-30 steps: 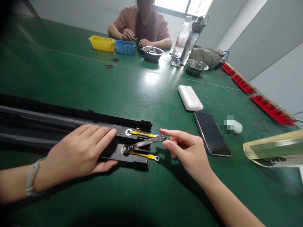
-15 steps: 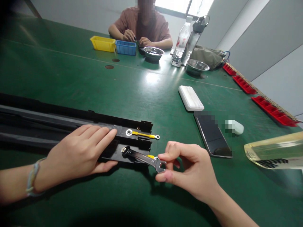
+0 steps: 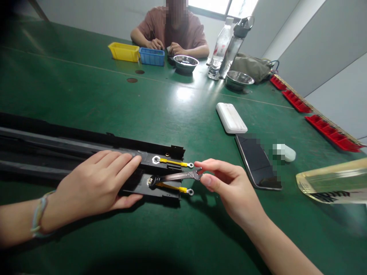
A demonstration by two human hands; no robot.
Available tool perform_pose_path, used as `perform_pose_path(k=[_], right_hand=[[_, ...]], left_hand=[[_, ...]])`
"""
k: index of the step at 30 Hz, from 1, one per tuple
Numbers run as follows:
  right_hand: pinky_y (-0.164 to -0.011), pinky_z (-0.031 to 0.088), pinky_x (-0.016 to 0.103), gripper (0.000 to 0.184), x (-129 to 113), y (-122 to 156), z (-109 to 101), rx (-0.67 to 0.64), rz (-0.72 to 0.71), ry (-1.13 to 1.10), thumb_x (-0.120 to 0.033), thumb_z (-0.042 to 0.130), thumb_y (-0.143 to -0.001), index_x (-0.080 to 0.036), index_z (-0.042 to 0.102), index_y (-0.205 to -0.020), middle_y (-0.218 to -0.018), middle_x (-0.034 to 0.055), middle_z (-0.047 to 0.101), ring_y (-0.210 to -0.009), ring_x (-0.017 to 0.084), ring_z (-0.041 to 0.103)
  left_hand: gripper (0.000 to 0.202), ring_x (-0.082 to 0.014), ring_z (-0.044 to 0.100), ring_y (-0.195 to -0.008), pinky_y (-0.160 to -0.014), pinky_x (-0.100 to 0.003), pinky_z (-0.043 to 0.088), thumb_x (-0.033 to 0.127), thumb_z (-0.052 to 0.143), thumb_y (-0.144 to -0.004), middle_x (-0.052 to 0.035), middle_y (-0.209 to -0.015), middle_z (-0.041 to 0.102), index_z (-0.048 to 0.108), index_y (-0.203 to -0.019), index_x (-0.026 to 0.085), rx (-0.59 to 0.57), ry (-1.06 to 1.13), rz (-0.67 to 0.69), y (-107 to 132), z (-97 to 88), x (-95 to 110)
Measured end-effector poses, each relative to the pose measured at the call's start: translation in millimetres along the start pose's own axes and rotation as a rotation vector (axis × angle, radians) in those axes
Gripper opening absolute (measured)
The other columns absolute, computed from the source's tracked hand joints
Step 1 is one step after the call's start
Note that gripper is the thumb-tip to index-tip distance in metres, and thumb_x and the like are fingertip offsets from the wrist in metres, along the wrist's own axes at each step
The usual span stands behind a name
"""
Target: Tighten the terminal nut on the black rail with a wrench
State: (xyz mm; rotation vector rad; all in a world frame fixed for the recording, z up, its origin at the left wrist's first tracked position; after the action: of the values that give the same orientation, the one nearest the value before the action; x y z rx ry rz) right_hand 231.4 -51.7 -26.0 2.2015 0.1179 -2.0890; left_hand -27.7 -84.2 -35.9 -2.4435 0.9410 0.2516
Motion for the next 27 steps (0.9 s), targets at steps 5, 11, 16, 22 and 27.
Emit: perform_pose_path(k=[5,11,16,22,27], right_hand=[[-0.041,0.04,0.021,0.017,5,-3,-4,-0.003,0.029,-0.024,-0.039,0.086,-0.064,-0.03,0.082,-0.078,-0.076,0.0016,0.069,-0.051,0.01,0.051],[-0.061,0.05,0.028,0.01,2,0,-8,-0.174,-0.12,0.0,-0.033,0.084,-0.07,-0.031,0.08,-0.079,-0.08,0.0025,0.069,-0.073,0.018,0.061],[-0.062,0.044,0.031,0.012,-2,4,-3,-0.326,-0.217,0.009,-0.03,0.083,-0.072,-0.028,0.078,-0.082,-0.069,0.0002,0.059,-0.069,0.017,0.053],[-0.06,0.037,0.03,0.015,-5,6,5,-0.477,-0.255,-0.01,-0.03,0.084,-0.07,-0.023,0.073,-0.076,-0.066,-0.0021,0.056,-0.066,0.015,0.049],[-0.06,0.038,0.031,0.015,-4,6,2,-0.473,-0.247,-0.004,-0.032,0.085,-0.068,-0.024,0.075,-0.076,-0.066,-0.0015,0.058,-0.066,0.016,0.05]], left_hand=[[0.06,-0.0287,0.063,-0.072,-0.06,-0.04,0.048,0.054,0.039,-0.089,-0.0146,-0.084,0.066,0.065,-0.103,0.003,0.005,-0.005,0.004,-1,0.8,2],[0.058,-0.028,0.062,-0.072,-0.06,-0.04,0.047,0.054,0.038,-0.089,-0.014,-0.084,0.066,0.065,-0.102,0.004,0.012,-0.007,0.003,1,-1.7,0],[0.057,-0.0289,0.063,-0.073,-0.06,-0.04,0.048,0.054,0.04,-0.088,-0.0145,-0.085,0.066,0.065,-0.102,0.004,0.014,-0.007,0.001,2,-2.4,-1],[0.059,-0.0288,0.062,-0.071,-0.06,-0.04,0.049,0.055,0.04,-0.089,-0.0139,-0.083,0.066,0.065,-0.102,0.003,0.008,-0.005,0.002,1,-2.0,-2],[0.058,-0.0285,0.063,-0.072,-0.06,-0.04,0.048,0.054,0.039,-0.089,-0.0142,-0.084,0.066,0.065,-0.102,0.004,0.017,-0.011,0.002,1,-1.5,-1]])
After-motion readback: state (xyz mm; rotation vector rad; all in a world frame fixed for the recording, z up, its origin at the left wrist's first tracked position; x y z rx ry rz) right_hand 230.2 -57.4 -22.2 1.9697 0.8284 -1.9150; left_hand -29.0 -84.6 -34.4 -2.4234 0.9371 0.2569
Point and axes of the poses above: each hand's wrist, its own y-axis away from the middle knuckle, its own z-axis out of the palm, x = y × z, the point moved 2 cm from there along -y, towards the middle knuckle
